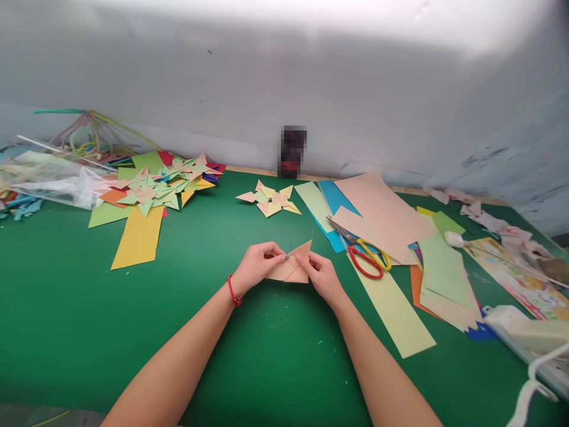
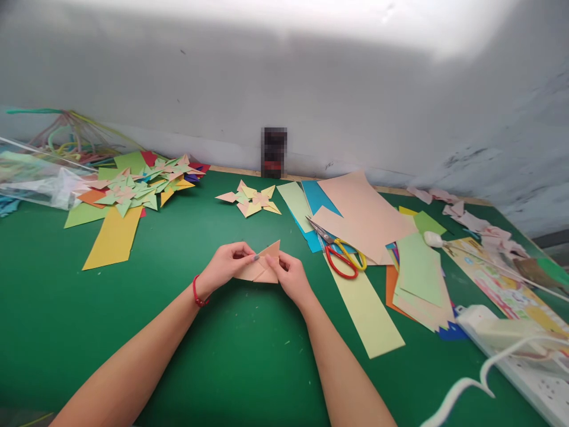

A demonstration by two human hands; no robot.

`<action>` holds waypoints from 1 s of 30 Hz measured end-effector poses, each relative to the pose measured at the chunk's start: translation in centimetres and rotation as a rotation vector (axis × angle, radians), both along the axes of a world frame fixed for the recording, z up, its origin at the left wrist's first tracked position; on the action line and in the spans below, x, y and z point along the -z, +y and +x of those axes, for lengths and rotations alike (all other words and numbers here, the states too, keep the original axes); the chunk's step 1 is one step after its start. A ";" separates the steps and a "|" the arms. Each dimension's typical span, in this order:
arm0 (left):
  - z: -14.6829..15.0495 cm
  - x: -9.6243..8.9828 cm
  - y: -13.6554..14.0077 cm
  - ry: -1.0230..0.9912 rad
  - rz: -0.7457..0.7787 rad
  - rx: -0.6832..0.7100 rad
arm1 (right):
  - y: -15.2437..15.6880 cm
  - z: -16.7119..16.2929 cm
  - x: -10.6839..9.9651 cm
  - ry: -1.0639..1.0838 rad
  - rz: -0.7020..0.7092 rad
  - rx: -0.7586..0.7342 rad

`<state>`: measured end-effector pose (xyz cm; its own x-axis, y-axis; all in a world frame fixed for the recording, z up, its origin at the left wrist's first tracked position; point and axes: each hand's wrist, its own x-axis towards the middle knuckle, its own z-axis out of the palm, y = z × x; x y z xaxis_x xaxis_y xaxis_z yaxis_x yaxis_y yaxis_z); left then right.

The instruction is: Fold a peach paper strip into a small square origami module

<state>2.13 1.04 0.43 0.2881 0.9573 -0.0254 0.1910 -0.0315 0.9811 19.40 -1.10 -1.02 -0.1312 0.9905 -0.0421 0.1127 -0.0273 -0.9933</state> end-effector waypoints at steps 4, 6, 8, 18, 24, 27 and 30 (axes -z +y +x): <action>0.0 -0.1 0.1 -0.029 -0.022 0.087 | -0.1 0.2 -0.1 -0.076 0.048 0.021; -0.1 -0.1 0.1 -0.024 -0.032 0.151 | -0.1 0.3 -0.2 -0.114 0.069 0.016; -0.1 -0.1 0.0 0.009 -0.015 0.179 | -0.2 0.3 -0.3 -0.129 0.087 0.015; 1.0 0.2 -0.5 -0.025 0.074 -0.076 | 0.0 0.0 -0.4 0.094 0.027 -0.003; 1.4 0.4 -0.8 -0.151 -0.030 -0.051 | 0.1 0.5 -0.3 0.058 0.075 0.105; 1.5 0.3 -0.8 -0.197 -0.081 0.023 | 0.3 0.6 -0.1 0.088 0.063 0.137; 1.5 0.3 -0.8 -0.196 -0.074 0.030 | 0.3 0.6 0.1 0.143 0.049 0.144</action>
